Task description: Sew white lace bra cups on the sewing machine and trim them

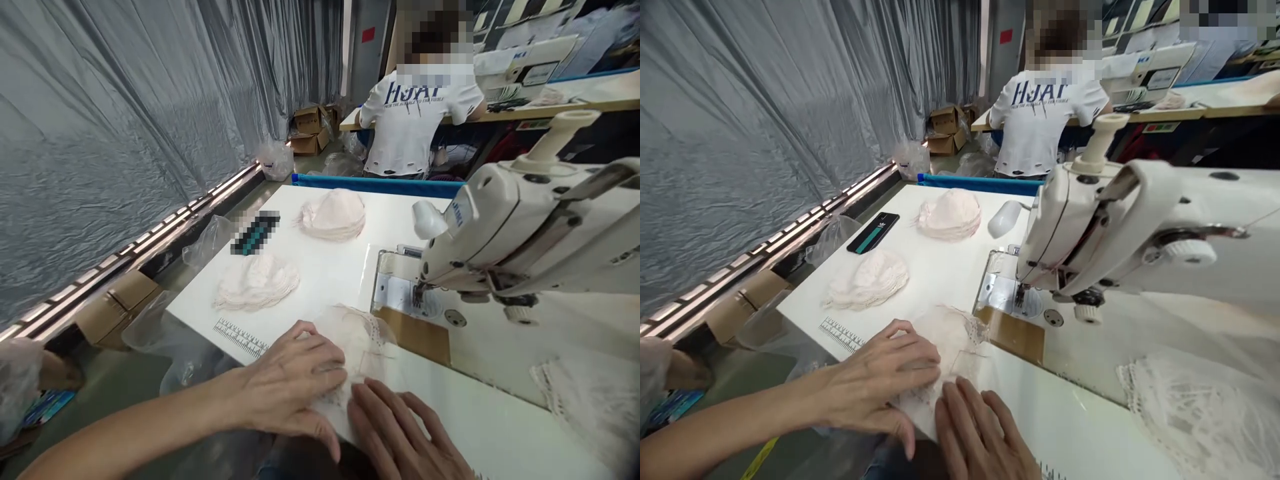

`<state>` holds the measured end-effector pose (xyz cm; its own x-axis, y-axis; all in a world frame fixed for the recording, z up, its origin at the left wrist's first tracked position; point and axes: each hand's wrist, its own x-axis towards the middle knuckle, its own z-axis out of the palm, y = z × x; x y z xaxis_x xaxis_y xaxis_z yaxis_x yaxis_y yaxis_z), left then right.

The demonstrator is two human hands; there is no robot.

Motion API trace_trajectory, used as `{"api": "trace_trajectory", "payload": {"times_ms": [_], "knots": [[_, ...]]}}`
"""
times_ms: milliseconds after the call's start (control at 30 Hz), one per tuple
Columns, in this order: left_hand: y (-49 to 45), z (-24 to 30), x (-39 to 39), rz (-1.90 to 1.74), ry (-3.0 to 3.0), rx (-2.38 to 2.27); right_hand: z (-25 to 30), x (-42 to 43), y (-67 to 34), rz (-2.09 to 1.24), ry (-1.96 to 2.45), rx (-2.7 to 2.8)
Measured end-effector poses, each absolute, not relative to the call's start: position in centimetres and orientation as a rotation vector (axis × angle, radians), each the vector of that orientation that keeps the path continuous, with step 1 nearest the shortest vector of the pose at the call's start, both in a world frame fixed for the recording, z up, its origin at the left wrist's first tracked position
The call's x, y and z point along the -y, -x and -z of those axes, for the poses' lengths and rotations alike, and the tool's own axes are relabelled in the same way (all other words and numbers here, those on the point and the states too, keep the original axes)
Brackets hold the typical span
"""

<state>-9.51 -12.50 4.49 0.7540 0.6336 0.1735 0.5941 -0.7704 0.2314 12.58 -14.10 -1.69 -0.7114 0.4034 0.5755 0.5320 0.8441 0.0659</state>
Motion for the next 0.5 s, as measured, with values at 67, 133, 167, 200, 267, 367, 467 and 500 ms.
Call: {"api": "trace_trajectory", "payload": {"times_ms": [67,133,167,200,267,367,467,500], "knots": [[9.8,-2.9,14.3,-0.284,-2.934,-1.006,2.5,15.4,-12.0,0.229,0.805,2.370],[9.6,-1.5,16.2,-0.332,-3.147,-1.063,2.4,16.2,-12.0,0.160,0.754,2.343],[9.4,-1.1,17.1,-0.420,-3.229,-1.081,1.9,16.5,-12.1,0.092,0.718,2.342],[9.2,-0.9,17.9,-0.547,-3.260,-1.090,1.4,16.9,-12.3,-0.012,0.697,2.342],[8.8,-1.4,19.3,-0.742,-3.080,-1.083,-0.1,17.7,-12.9,-0.391,0.754,2.379],[8.6,-3.2,20.6,-0.536,-2.285,-1.078,-1.8,19.3,-13.9,-1.136,1.040,2.327],[8.0,-3.8,21.1,-0.293,-1.538,-0.924,-2.6,20.8,-14.5,-1.723,1.229,2.111],[7.6,-3.6,21.2,-0.292,-1.398,-0.903,-2.7,21.2,-14.6,-1.863,1.235,2.035]]}}
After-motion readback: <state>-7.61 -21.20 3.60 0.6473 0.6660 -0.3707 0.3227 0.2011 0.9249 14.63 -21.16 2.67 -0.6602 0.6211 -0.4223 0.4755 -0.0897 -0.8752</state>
